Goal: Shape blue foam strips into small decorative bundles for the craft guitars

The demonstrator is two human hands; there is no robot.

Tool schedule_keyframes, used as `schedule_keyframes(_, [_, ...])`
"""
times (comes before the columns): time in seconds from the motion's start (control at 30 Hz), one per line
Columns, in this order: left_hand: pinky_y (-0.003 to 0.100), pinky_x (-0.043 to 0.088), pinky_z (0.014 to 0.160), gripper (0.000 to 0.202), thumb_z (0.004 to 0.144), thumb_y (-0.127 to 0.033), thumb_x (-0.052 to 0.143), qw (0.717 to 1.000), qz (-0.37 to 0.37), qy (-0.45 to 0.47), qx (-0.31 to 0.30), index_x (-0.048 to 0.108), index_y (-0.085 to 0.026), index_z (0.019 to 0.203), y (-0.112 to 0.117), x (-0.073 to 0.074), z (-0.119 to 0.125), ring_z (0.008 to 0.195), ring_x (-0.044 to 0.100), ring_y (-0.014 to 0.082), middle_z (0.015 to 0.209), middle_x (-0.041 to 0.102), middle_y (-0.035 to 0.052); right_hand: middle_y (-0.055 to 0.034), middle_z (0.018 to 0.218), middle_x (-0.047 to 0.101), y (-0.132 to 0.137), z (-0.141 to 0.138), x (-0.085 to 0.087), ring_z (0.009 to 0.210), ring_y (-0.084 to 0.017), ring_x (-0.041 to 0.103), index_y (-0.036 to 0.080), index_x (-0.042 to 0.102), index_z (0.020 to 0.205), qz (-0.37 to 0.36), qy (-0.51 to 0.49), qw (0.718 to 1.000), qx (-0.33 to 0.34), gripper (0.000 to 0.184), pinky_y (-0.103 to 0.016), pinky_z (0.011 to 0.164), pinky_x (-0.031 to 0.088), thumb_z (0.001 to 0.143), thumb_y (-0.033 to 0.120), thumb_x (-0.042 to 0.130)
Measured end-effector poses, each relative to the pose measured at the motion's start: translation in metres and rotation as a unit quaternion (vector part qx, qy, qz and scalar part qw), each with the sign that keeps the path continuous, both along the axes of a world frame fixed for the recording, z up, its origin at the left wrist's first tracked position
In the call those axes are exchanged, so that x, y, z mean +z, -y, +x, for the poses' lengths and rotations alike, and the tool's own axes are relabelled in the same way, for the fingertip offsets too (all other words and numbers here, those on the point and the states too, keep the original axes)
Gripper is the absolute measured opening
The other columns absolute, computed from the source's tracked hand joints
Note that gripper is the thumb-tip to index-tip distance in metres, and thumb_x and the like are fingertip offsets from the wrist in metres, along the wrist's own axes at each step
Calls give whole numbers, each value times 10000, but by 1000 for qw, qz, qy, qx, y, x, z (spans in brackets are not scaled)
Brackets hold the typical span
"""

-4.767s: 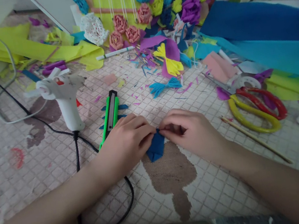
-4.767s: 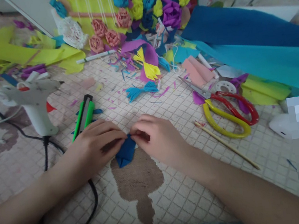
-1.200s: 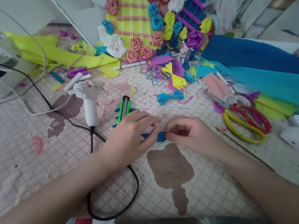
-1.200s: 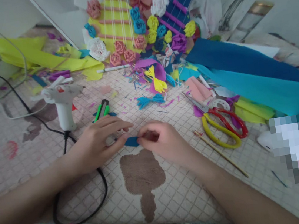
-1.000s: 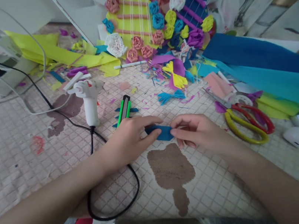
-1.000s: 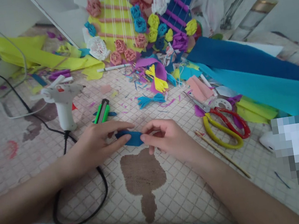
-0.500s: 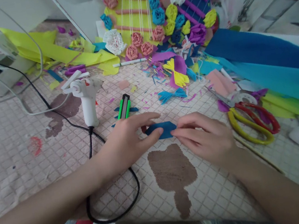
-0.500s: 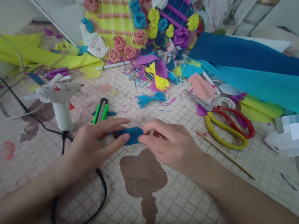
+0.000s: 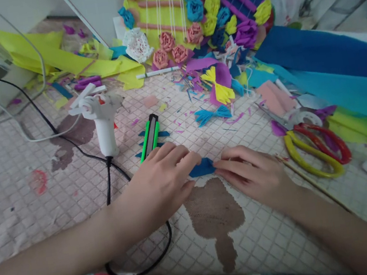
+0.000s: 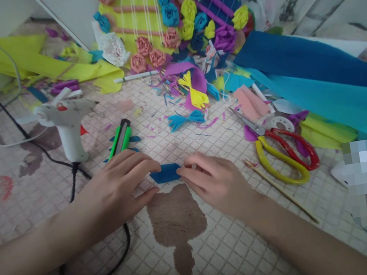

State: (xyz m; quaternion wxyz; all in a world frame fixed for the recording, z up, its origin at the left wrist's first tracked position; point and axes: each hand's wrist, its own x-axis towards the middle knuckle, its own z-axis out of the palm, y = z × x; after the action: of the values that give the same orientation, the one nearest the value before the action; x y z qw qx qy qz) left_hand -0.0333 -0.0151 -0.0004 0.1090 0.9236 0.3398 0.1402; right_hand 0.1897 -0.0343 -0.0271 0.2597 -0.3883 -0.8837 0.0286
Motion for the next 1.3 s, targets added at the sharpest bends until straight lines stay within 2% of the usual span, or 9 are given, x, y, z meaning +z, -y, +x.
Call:
schedule_keyframes(0.13, [371,479,735,58,853,-174,520,1000,5,-26,-16,565,-138,859,2,0,-4,816,540,208,810,587,44,-38,814,632,3,-4,-1,689,-116,594,154,646,876,-16,10,1000,-9,105,-254,606,493,849,134,547])
schedule_keyframes(0.43, [366,479,768,151,886,-211,478,1000,-15,4,-23,609,-153,838,-3,-14,-5,820,554,191,828,607,58,-30,811,635,5,-7,-3,703,-128,596,171,640,878,-31,22,999,-14,159,-276,643,497,869,117,491])
schedule_keyframes(0.67, [342,474,744,82,823,-167,544,999,-13,42,-1,574,-147,897,-2,-12,-4,793,565,188,771,610,34,-45,798,634,3,-8,-4,700,-138,594,156,661,825,-71,-2,997,-6,133,-277,631,499,852,137,531])
schedule_keyframes(0.93, [354,473,748,96,859,-174,510,999,-9,33,2,598,-138,843,0,-14,-5,812,524,193,815,582,60,-38,796,632,1,-6,-3,694,-125,580,182,660,818,-107,-28,994,0,158,-264,624,494,865,155,511])
schedule_keyframes(1.07, [346,472,735,170,891,-190,470,1000,-14,24,-10,610,-154,800,0,-14,-6,790,511,180,812,575,56,-40,805,634,-1,-4,-3,697,-118,581,179,647,819,-120,-46,992,8,158,-252,619,494,870,158,499])
schedule_keyframes(1.3, [347,472,735,162,884,-192,482,1000,-15,24,-9,617,-158,801,0,-15,-6,792,513,178,811,572,51,-42,833,630,0,-4,-3,726,-127,584,191,633,845,-154,-50,987,-2,144,-263,643,496,864,155,495])
